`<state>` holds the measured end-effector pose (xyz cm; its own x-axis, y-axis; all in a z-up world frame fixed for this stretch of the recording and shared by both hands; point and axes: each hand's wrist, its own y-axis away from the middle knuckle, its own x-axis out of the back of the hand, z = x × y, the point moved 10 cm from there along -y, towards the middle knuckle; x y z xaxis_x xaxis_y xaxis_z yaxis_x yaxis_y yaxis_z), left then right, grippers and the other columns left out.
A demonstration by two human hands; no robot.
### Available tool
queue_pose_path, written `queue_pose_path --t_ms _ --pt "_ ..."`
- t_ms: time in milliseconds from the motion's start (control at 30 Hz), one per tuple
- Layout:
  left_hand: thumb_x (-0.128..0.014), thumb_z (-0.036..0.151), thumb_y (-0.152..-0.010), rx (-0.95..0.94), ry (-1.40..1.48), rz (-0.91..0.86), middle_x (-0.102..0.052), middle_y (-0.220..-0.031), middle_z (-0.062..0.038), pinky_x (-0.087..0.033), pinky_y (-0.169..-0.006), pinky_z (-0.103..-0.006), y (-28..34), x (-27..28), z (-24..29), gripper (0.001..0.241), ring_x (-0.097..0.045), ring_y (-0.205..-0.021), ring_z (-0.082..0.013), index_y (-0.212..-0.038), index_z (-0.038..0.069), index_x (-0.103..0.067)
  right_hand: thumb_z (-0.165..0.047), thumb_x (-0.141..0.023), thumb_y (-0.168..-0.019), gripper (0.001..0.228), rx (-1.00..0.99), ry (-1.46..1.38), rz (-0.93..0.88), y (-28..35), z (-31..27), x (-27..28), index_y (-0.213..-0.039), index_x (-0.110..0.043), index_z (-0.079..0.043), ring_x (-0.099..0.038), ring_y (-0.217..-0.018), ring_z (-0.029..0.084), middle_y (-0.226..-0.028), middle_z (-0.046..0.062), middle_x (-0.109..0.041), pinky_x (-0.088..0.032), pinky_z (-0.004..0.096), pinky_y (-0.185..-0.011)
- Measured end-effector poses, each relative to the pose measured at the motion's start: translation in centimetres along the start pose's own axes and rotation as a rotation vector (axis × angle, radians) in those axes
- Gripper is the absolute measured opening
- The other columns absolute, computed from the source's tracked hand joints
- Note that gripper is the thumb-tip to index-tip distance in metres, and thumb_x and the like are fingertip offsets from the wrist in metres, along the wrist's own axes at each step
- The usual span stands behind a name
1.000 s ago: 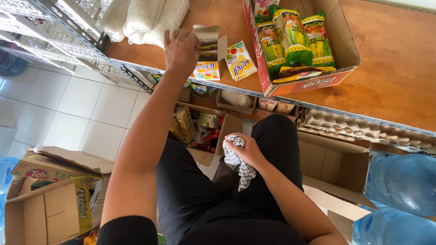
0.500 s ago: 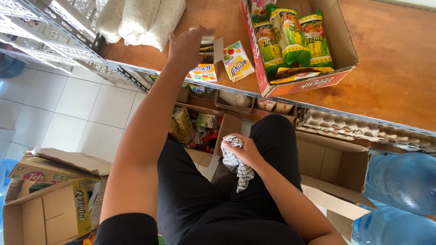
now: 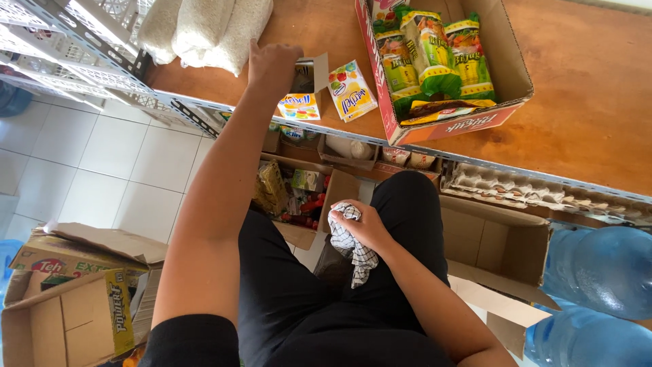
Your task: The person wipes grocery packets clean with a cloth, then places them into boxes, and wipes the boxes clean before placing them on a shelf.
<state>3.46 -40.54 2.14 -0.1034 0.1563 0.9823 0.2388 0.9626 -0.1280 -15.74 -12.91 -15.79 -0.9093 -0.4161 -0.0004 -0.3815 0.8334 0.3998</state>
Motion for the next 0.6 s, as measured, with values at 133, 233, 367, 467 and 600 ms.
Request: queue_pose_path --t_ms 133,233,367,467,600 --pt "-0.081 0.012 -0.072 -0.026 0.123 0.089 -0.070 -0.114 -0.008 -0.029 -0.113 -0.0638 0.2 2.6 0.2 0.051 -0.067 -0.103 -0.0303 -0.120 0.020 -0.067 -0.033 -0.074 -0.092 0.034 0.054 0.035 0.003 -0.1 -0.6 -0.1 -0.116 -0.076 -0.009 -0.077 -0.083 0.019 -0.094 0.010 -0.079 -0.060 0.032 -0.071" --pt "-0.081 0.014 -0.063 -0.147 0.107 0.404 -0.068 -0.117 -0.012 -0.034 -0.109 -0.0561 2.7 7.3 2.0 0.060 -0.067 -0.105 -0.0317 -0.121 0.017 -0.066 -0.033 -0.074 -0.092 0.034 0.044 0.005 -0.002 0.3 -0.4 -0.1 -0.114 -0.076 -0.008 -0.077 -0.083 0.019 -0.093 0.011 -0.079 -0.060 0.032 -0.071" --pt "-0.073 -0.002 -0.088 -0.233 0.524 0.641 -0.067 -0.113 -0.010 -0.054 -0.087 -0.0390 6.7 10.7 4.2 0.028 -0.066 -0.102 -0.0272 -0.114 0.008 -0.068 -0.032 -0.074 -0.094 0.034 0.130 0.024 -0.005 0.0 -1.4 -0.1 -0.115 -0.077 -0.006 -0.074 -0.082 0.017 -0.093 0.011 -0.079 -0.058 0.031 -0.071" --pt "-0.074 0.001 -0.094 -0.564 0.609 0.598 -0.065 -0.112 -0.010 -0.054 -0.093 -0.0442 9.2 8.1 11.1 0.019 -0.064 -0.107 -0.0302 -0.111 0.004 -0.066 -0.031 -0.074 -0.092 0.034 0.067 -0.039 -0.024 0.0 -0.7 -0.5 -0.115 -0.076 -0.006 -0.075 -0.080 0.016 -0.091 0.010 -0.078 -0.060 0.031 -0.068" --pt "-0.070 0.007 -0.093 -0.465 0.543 0.409 -0.057 -0.129 -0.016 -0.050 -0.103 -0.0474 8.1 0.0 15.3 0.031 -0.057 -0.122 -0.0359 -0.123 0.004 -0.061 -0.031 -0.074 -0.094 0.033 0.078 0.047 -0.001 0.0 -0.6 -0.3 -0.115 -0.076 -0.006 -0.074 -0.080 0.015 -0.091 0.009 -0.078 -0.058 0.030 -0.069"
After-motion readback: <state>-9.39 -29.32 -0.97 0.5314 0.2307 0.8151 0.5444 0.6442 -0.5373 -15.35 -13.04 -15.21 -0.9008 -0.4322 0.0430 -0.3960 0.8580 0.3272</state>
